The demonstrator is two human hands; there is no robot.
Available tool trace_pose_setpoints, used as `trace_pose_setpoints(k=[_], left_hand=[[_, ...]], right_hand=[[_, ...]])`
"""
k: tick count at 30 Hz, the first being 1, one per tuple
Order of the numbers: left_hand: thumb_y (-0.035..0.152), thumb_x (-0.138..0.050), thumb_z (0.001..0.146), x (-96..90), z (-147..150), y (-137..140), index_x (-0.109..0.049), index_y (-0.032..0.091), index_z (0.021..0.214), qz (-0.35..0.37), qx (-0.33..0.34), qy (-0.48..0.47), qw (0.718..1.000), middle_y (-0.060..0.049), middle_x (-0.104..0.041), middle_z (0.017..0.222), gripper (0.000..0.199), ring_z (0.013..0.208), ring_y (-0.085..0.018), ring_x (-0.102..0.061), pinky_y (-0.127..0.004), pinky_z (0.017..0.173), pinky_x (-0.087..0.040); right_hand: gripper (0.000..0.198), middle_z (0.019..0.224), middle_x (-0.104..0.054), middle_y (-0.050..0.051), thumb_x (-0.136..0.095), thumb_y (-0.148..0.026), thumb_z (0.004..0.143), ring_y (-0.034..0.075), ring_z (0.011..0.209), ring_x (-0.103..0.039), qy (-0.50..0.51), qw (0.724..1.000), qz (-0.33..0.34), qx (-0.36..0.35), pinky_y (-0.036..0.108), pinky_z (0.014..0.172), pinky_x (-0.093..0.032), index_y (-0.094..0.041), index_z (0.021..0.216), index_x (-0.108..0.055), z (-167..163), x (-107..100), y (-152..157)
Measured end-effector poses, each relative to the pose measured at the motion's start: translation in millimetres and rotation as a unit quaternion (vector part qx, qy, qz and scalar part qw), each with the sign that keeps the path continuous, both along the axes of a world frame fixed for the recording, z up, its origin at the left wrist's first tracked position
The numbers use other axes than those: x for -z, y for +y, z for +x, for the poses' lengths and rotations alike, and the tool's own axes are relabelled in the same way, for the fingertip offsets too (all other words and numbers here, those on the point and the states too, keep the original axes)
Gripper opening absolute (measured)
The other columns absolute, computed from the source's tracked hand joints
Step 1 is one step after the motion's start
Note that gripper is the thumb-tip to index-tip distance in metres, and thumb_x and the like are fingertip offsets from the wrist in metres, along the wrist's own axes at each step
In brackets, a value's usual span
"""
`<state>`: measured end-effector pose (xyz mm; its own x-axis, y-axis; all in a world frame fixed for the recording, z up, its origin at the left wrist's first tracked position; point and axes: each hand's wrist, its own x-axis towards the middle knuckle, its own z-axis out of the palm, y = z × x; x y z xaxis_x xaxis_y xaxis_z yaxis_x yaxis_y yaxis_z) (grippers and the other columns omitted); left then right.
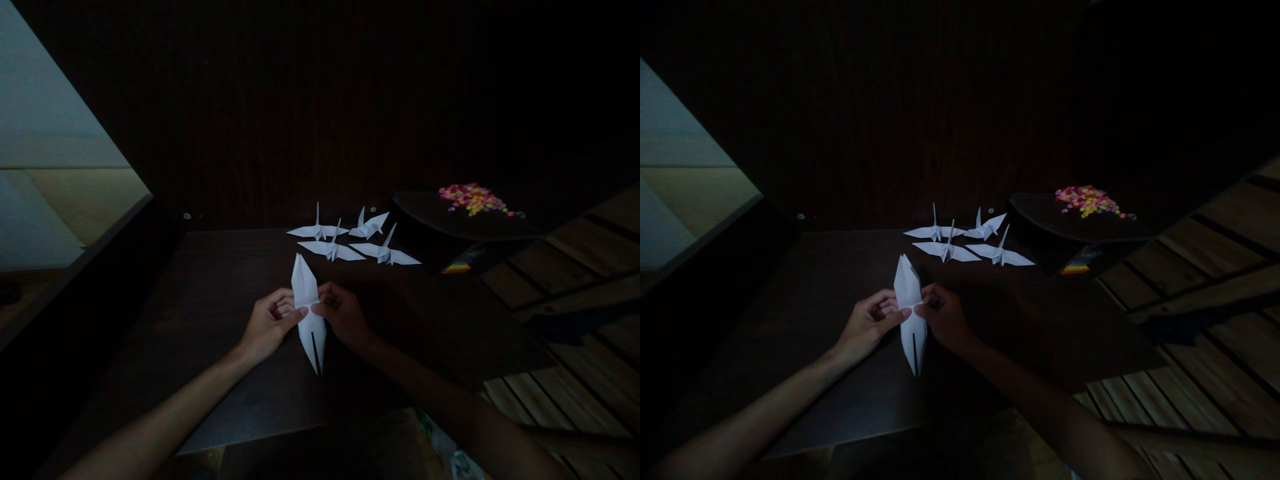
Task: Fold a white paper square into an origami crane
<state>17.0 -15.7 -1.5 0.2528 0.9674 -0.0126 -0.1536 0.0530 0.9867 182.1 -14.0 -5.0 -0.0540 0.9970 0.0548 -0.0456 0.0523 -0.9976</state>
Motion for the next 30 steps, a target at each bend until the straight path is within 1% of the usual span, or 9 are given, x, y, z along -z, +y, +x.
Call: trace_pose_setpoints(k=[3, 7, 9, 12, 14, 16, 23, 27, 30], left_hand=[[0.029, -0.081, 0.066, 0.7, 1.0, -0.1, -0.065, 0.013, 0.081, 0.006, -0.015, 0.0, 1.0, 0.0, -0.067, 0.07, 0.028, 0.061, -0.008, -0.059, -0.019, 0.062, -0.047], [0.033, -0.08, 0.066, -0.8, 2.5, -0.8, -0.068, 0.012, 0.082, -0.002, -0.013, 0.008, 1.0, -0.004, -0.07, 0.076, 0.029, 0.066, -0.012, -0.063, -0.022, 0.066, -0.049], [0.034, -0.08, 0.066, -2.6, 2.6, -0.5, -0.068, 0.012, 0.08, -0.002, -0.013, 0.007, 1.0, -0.003, -0.07, 0.073, 0.029, 0.065, -0.013, -0.063, -0.022, 0.065, -0.05], [0.035, -0.081, 0.065, -5.8, 1.7, 0.5, -0.067, 0.013, 0.073, 0.001, -0.02, 0.0, 1.0, 0.0, -0.067, 0.065, 0.027, 0.06, -0.012, -0.061, -0.021, 0.06, -0.049], [0.035, -0.081, 0.064, -7.3, 1.0, 1.3, -0.065, 0.014, 0.07, 0.005, -0.03, -0.006, 1.0, 0.001, -0.064, 0.06, 0.027, 0.058, -0.012, -0.061, -0.02, 0.058, -0.049], [0.034, -0.082, 0.064, -7.7, 0.6, 2.0, -0.064, 0.014, 0.068, 0.005, -0.034, -0.015, 0.999, 0.001, -0.064, 0.06, 0.027, 0.059, -0.012, -0.061, -0.02, 0.058, -0.049], [0.033, -0.083, 0.062, -5.5, 1.2, 3.1, -0.065, 0.013, 0.073, -0.01, -0.031, -0.024, 0.999, -0.002, -0.068, 0.068, 0.029, 0.063, -0.012, -0.063, -0.021, 0.062, -0.05], [0.034, -0.082, 0.063, -6.0, 1.2, 2.0, -0.066, 0.014, 0.074, 0.004, -0.03, -0.012, 0.999, -0.002, -0.068, 0.066, 0.028, 0.063, -0.014, -0.064, -0.023, 0.063, -0.051], [0.034, -0.081, 0.066, -5.8, -0.1, 1.2, -0.068, 0.014, 0.077, 0.011, -0.019, 0.001, 1.0, -0.003, -0.07, 0.07, 0.026, 0.068, -0.015, -0.066, -0.024, 0.066, -0.052]], right_hand=[[0.015, 0.056, -0.05, -0.006, -0.066, -0.027, 0.06, 0.011, 0.054, -0.046, -0.014, 1.0, 0.01, 0.005, 0.022, 0.053, -0.039, -0.019, 0.069, -0.057, -1.8, 0.9, -1.2], [0.012, 0.057, -0.05, -0.005, -0.064, -0.026, 0.062, 0.011, 0.055, -0.047, -0.035, 0.999, 0.028, 0.032, 0.022, 0.053, -0.039, -0.019, 0.064, -0.055, -2.7, 5.1, -1.3], [0.011, 0.059, -0.052, -0.004, -0.063, -0.027, 0.065, 0.012, 0.057, -0.049, -0.045, 0.998, 0.037, 0.037, 0.022, 0.054, -0.041, -0.019, 0.064, -0.056, -2.0, 6.5, -1.6], [0.011, 0.065, -0.057, -0.002, -0.065, -0.028, 0.069, 0.014, 0.062, -0.054, -0.055, 0.997, 0.044, 0.021, 0.024, 0.057, -0.044, -0.019, 0.073, -0.061, 1.0, 5.7, -2.6], [0.015, 0.071, -0.061, -0.001, -0.068, -0.029, 0.069, 0.015, 0.067, -0.058, -0.048, 0.998, 0.046, 0.0, 0.025, 0.061, -0.047, -0.019, 0.08, -0.063, 4.0, 4.5, -3.2], [0.018, 0.075, -0.064, 0.0, -0.07, -0.029, 0.068, 0.016, 0.071, -0.061, -0.033, 0.998, 0.046, -0.014, 0.026, 0.064, -0.049, -0.02, 0.083, -0.064, 6.8, 4.1, -3.3], [0.018, 0.07, -0.065, 0.0, -0.076, -0.03, 0.062, 0.016, 0.067, -0.06, -0.01, 1.0, 0.0, 0.011, 0.027, 0.065, -0.05, -0.019, 0.073, -0.066, 9.4, 6.0, 0.5], [0.019, 0.064, -0.063, -0.002, -0.076, -0.031, 0.059, 0.014, 0.062, -0.057, 0.003, 1.0, -0.022, 0.017, 0.025, 0.06, -0.046, -0.019, 0.065, -0.063, 9.0, 2.5, 1.3], [0.015, 0.062, -0.063, -0.002, -0.075, -0.03, 0.06, 0.014, 0.061, -0.056, 0.003, 0.999, -0.028, 0.014, 0.025, 0.059, -0.045, -0.019, 0.063, -0.064, 8.9, 0.5, 0.9]])
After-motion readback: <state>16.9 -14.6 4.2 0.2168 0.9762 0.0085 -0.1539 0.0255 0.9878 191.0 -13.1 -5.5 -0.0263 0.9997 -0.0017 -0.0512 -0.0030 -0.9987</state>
